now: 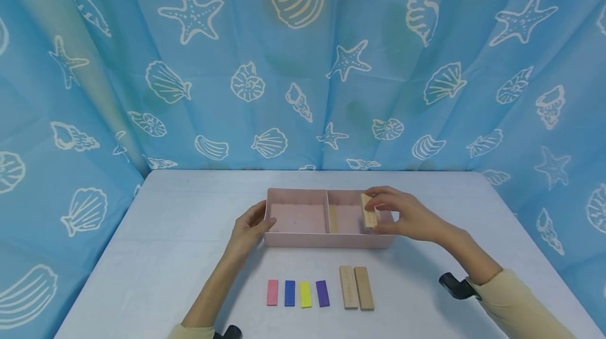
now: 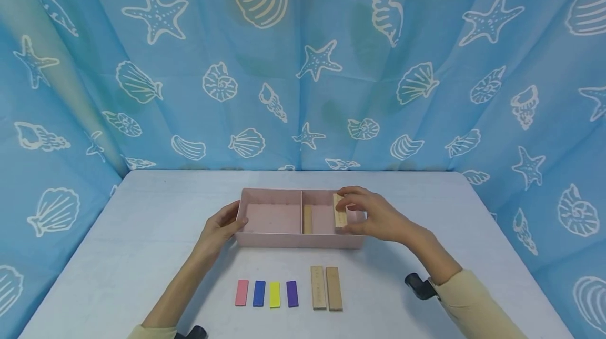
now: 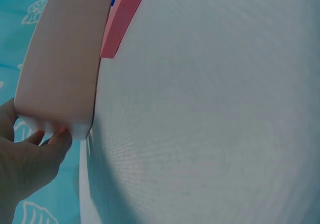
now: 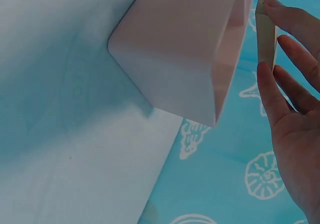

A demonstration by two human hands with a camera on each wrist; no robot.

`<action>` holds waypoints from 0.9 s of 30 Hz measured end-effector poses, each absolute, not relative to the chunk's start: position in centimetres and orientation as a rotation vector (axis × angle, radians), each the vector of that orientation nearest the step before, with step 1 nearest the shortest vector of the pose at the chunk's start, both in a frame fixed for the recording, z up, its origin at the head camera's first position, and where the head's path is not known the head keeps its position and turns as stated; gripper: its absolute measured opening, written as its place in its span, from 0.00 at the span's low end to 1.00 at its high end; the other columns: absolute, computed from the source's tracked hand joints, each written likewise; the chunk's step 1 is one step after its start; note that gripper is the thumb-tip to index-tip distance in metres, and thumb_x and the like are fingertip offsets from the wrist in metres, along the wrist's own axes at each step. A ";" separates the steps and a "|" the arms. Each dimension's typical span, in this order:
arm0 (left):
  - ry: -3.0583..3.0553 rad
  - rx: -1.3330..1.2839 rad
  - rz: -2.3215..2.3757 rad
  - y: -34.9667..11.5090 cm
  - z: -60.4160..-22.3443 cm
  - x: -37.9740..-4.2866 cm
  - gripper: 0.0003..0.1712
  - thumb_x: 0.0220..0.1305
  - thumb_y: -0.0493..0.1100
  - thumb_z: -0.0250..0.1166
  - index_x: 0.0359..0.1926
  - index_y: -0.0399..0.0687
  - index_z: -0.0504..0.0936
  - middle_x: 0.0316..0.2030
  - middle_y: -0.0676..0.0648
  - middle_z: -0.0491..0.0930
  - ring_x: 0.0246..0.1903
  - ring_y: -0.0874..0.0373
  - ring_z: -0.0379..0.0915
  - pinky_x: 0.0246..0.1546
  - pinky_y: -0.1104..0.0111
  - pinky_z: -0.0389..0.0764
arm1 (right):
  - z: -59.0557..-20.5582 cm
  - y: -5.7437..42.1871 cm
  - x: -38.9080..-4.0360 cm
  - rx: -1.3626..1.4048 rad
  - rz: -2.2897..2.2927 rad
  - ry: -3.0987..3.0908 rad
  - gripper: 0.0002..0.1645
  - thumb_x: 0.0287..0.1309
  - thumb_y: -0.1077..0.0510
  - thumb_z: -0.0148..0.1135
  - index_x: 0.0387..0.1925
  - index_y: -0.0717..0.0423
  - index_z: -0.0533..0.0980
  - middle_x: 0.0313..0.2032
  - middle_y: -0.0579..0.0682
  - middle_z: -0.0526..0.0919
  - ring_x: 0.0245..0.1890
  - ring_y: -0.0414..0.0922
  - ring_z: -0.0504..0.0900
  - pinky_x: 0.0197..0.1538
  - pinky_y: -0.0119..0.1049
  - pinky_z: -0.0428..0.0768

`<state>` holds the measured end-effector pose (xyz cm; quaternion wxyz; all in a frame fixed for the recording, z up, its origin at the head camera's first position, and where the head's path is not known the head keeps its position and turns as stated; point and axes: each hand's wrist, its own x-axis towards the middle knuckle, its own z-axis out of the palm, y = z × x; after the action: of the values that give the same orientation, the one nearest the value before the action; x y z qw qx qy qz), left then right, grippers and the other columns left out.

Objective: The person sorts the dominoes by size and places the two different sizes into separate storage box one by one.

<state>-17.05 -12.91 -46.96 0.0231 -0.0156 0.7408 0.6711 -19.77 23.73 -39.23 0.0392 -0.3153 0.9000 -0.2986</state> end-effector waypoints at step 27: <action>2.332 -0.077 2.045 -12.8 -47.1 -17.2 0.35 0.68 0.44 0.65 0.72 0.42 0.64 0.71 0.40 0.63 0.71 0.44 0.57 0.66 0.54 0.65 | -43.2 19.5 -23.4 -0.984 -0.742 2.627 0.17 0.51 0.64 0.75 0.43 0.51 0.80 0.56 0.52 0.76 0.55 0.50 0.78 0.56 0.45 0.80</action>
<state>-17.15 -12.79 -47.12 0.0193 -0.0247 0.7515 0.6590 -23.42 19.53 -43.17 0.1197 -0.3368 0.8988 -0.2538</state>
